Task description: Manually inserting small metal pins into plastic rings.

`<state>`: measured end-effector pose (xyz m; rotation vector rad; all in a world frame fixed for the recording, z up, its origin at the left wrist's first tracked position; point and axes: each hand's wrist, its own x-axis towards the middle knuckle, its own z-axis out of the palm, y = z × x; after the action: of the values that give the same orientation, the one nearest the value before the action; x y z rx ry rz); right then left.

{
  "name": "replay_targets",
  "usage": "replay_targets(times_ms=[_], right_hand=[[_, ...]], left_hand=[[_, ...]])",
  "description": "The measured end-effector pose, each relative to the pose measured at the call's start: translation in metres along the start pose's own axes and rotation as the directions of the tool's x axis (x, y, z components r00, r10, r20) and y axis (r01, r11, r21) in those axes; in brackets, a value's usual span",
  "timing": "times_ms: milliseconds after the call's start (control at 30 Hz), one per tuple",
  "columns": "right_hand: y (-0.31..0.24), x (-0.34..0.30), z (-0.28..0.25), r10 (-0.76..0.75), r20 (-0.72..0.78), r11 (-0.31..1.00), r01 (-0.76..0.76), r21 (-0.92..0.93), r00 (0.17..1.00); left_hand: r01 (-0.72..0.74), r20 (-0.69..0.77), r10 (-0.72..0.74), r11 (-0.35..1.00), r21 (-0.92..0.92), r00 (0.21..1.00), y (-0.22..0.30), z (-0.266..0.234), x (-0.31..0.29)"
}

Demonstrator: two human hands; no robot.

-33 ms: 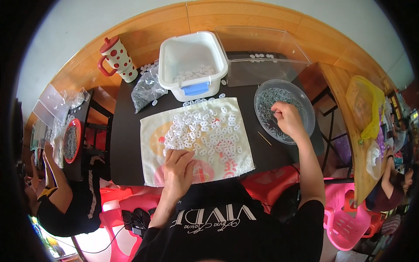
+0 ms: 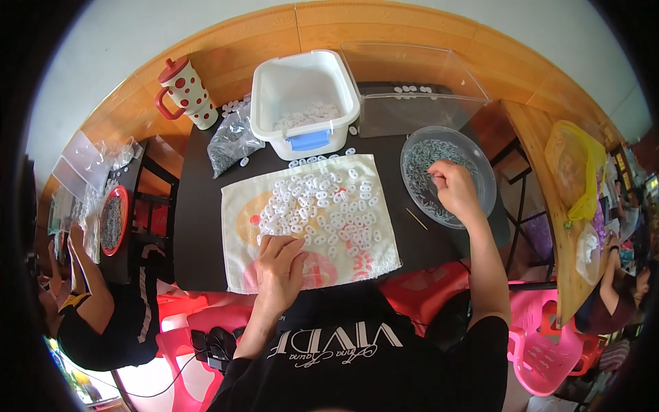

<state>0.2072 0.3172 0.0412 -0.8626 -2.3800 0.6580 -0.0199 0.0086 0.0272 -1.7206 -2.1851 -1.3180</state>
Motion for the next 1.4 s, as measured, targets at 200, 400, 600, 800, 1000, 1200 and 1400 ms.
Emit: replay_targets(times_ms=[200, 400, 600, 800, 1000, 1200, 1400], right_hand=[[-0.111, -0.031, 0.024, -0.309, 0.070, 0.902, 0.268, 0.339, 0.949], [-0.152, -0.064, 0.119, -0.555, 0.265, 0.828, 0.495, 0.262, 0.788], [-0.137, -0.035, 0.106, -0.447, 0.136, 0.881, 0.408, 0.240, 0.884], [-0.116, 0.010, 0.089, -0.434, 0.109, 0.896, 0.441, -0.051, 0.894], [-0.141, 0.011, 0.116, -0.545, 0.263, 0.819, 0.573, -0.036, 0.796], [-0.147, 0.008, 0.127, -0.594, 0.303, 0.773, 0.633, -0.043, 0.746], [-0.147, 0.008, 0.129, -0.536, 0.328, 0.814, 0.579, -0.044, 0.778]], left_hand=[[0.051, -0.035, -0.050, 0.998, 0.026, 0.998, -0.005, -0.004, -0.006], [0.020, -0.010, -0.020, 0.999, 0.028, 1.000, 0.003, 0.001, -0.007], [0.058, -0.037, -0.056, 0.998, 0.034, 0.998, -0.005, -0.008, -0.017], [0.050, -0.040, -0.050, 0.999, -0.008, 0.998, -0.005, -0.007, -0.020], [0.007, -0.037, -0.008, 1.000, -0.026, 0.999, -0.006, -0.003, -0.024], [0.019, -0.036, -0.020, 1.000, -0.012, 0.999, -0.005, -0.005, -0.023], [0.012, -0.047, -0.013, 1.000, -0.024, 0.999, -0.006, -0.004, -0.022]])
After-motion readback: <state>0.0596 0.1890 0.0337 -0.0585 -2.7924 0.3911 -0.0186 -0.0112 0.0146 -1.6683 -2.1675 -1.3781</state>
